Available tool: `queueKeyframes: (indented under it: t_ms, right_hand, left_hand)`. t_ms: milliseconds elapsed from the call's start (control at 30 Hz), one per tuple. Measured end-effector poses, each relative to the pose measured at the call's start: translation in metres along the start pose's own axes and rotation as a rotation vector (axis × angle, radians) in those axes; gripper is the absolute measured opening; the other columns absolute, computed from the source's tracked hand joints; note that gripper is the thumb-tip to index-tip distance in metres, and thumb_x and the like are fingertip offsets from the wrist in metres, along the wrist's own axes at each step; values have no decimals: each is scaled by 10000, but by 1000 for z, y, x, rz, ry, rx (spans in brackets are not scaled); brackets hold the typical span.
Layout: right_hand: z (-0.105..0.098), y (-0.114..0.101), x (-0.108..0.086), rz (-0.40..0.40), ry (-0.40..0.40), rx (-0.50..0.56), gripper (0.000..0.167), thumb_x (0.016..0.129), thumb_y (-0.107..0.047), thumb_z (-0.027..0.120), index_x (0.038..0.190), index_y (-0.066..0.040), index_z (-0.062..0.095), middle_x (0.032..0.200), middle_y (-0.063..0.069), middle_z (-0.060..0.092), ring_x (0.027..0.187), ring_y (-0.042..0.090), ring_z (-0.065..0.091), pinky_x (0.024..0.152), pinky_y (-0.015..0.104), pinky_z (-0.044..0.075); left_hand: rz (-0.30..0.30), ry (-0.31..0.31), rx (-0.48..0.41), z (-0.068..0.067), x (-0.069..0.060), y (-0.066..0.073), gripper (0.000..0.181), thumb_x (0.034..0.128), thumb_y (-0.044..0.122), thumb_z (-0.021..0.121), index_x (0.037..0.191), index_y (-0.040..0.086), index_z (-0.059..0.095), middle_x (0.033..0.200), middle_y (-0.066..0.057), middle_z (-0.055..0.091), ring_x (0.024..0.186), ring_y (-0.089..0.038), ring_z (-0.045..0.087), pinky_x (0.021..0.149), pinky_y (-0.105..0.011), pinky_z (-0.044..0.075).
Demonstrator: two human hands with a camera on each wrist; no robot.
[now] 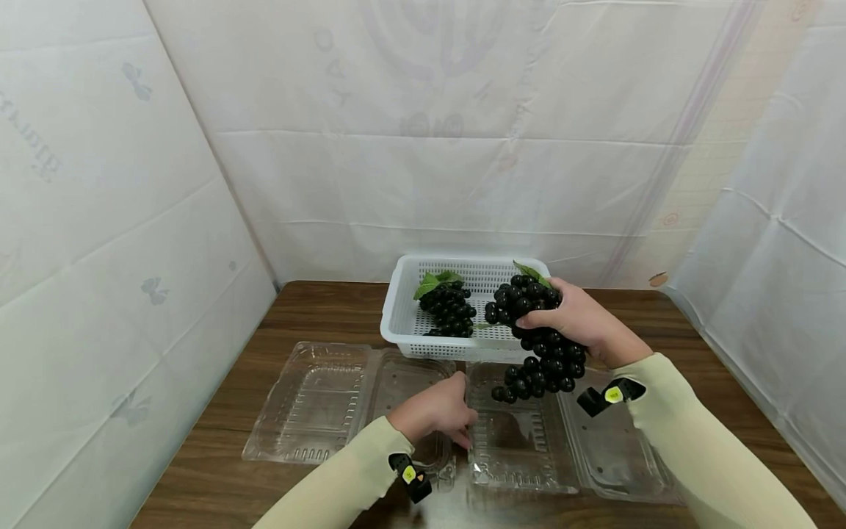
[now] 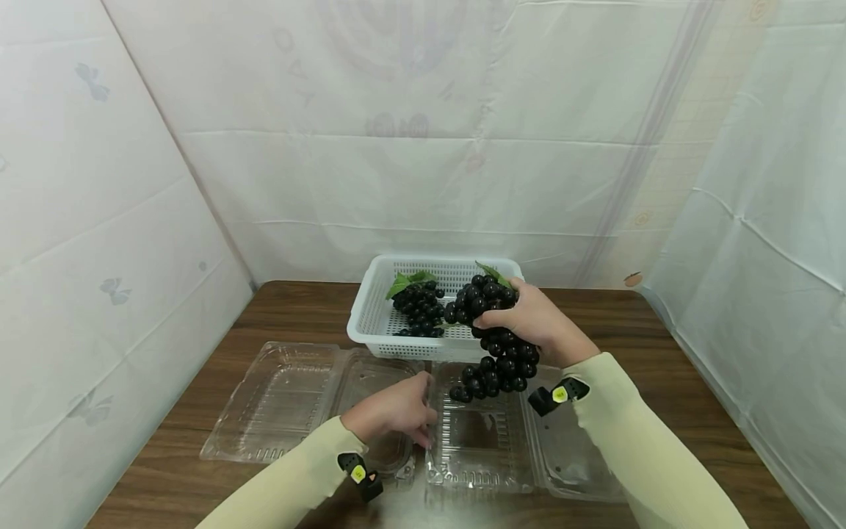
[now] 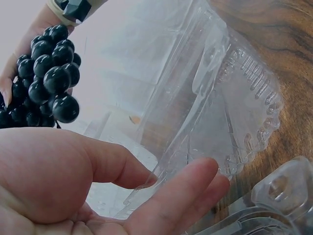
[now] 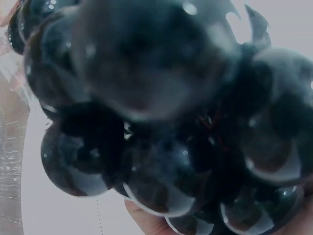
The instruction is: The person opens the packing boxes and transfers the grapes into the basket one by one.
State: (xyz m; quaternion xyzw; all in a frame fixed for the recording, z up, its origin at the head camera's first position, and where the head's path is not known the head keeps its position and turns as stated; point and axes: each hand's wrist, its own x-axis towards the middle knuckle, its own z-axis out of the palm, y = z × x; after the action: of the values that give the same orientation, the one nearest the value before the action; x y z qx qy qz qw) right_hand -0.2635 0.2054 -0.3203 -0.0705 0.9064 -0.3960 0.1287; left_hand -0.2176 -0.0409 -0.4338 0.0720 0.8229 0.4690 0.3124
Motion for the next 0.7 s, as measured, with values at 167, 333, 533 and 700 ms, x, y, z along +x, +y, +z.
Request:
queueKeyframes:
  t_ms: [167,333,533,700]
  right_hand:
    - [-7,0,7,6,12,13,1227,847,-527,779,1655,-82,-31,1699,277,29,1529,527,159,1153,693,332]
    - [-12,0,15,15,27,31,1216,860,-535,764,1657,-103,-47,1706,259,-5,1532,533,142,1155,699,323]
    - [-16,0,30,36,37,58,1210,877,-543,745,1652,-101,-73,1714,228,-60,1546,518,104,1180,690,294]
    - [-18,1,41,49,64,127,1220,864,-522,770,1656,-133,-73,1723,182,-73,1559,491,102,1196,676,284]
  left_hand:
    - [-8,-3,-3,0,1,0,744,983,-16,607,1599,-9,191,877,-228,693,694,-338,738,671,-442,638]
    - [-6,10,7,0,1,0,736,977,-16,608,1593,-13,205,851,-216,688,658,-323,732,649,-432,635]
    - [-6,21,1,1,2,-1,753,968,-23,610,1598,-13,197,857,-233,693,677,-351,738,644,-429,635]
    - [-9,17,6,1,3,-1,767,971,-8,617,1606,-5,186,814,-222,703,634,-311,731,645,-422,636]
